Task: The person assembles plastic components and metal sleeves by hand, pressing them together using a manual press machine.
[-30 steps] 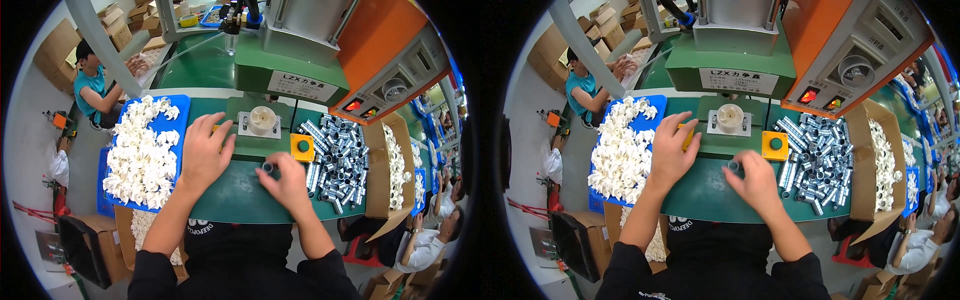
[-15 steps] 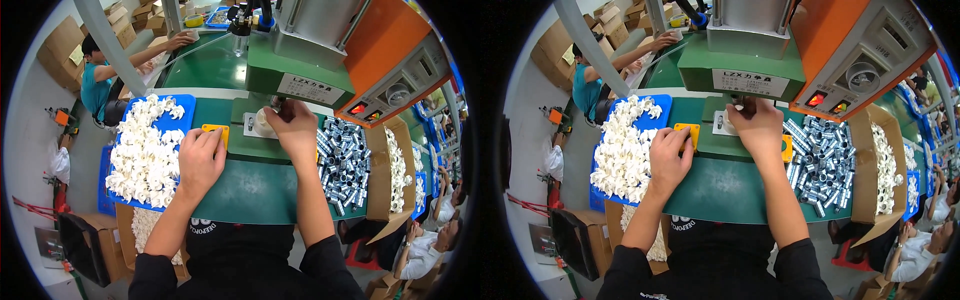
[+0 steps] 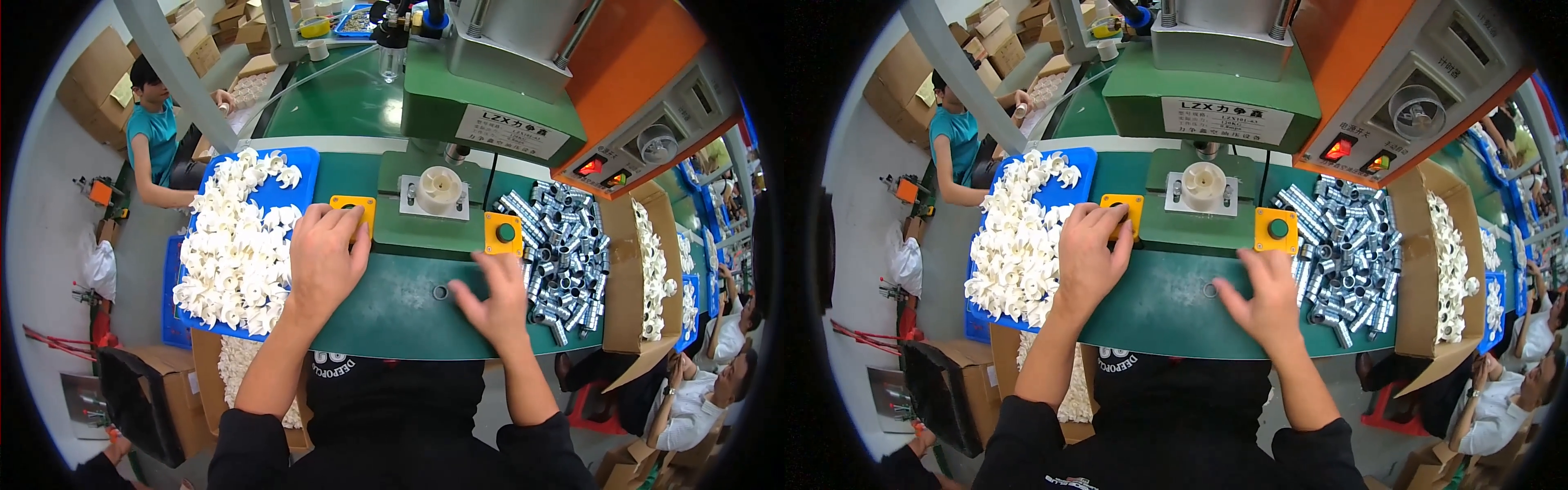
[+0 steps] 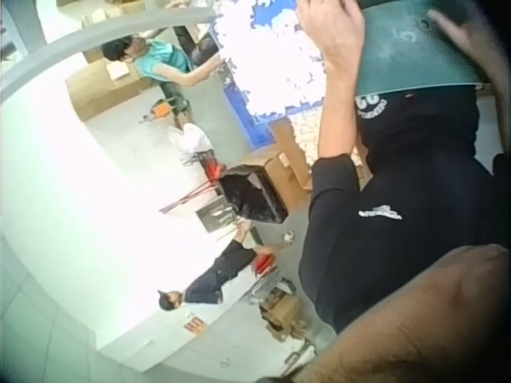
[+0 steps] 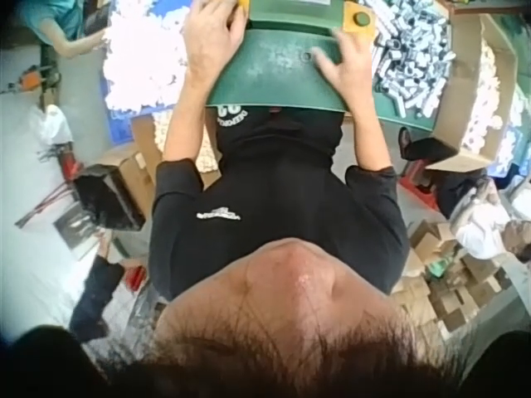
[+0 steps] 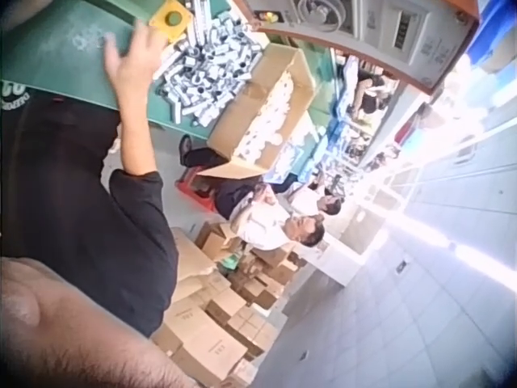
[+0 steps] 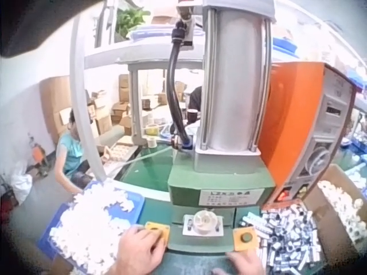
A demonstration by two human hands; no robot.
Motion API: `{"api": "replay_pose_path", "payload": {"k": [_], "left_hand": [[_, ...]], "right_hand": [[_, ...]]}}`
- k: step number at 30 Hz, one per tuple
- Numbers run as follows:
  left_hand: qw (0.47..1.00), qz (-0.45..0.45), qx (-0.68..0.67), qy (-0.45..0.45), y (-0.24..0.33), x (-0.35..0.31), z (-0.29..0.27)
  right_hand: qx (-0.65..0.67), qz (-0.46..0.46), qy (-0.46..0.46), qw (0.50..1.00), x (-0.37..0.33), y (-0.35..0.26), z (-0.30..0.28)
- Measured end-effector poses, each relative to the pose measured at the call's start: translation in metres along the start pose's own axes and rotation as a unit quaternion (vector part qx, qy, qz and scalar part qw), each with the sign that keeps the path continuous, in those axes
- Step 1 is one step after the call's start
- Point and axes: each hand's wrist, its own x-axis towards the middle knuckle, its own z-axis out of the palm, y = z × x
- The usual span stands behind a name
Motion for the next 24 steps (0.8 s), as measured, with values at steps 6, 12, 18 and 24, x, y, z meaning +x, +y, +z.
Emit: {"api": "replay_pose_path", "payload": {"k": [6, 12, 18, 24], "left_hand": [[0.999, 0.045, 0.008, -0.024, 0.008, 0.004, -0.009], [0.977, 0.037, -0.086, -0.192, -0.023, 0.036, -0.034], [0.979, -0.014, 0.087, -0.184, -0.085, 0.061, -0.022], [0.933, -0.008, 0.253, -0.257, -0.123, 0.063, 0.004]], "right_hand": [[-0.153, 0.092, 0.018, 0.984, 0.014, 0.022, -0.009], [-0.121, 0.110, 0.039, 0.986, 0.017, 0.028, -0.005], [-0.109, 0.111, 0.044, 0.987, 0.020, 0.030, -0.002], [-0.095, 0.124, 0.044, 0.987, 0.020, 0.027, -0.005]]}}
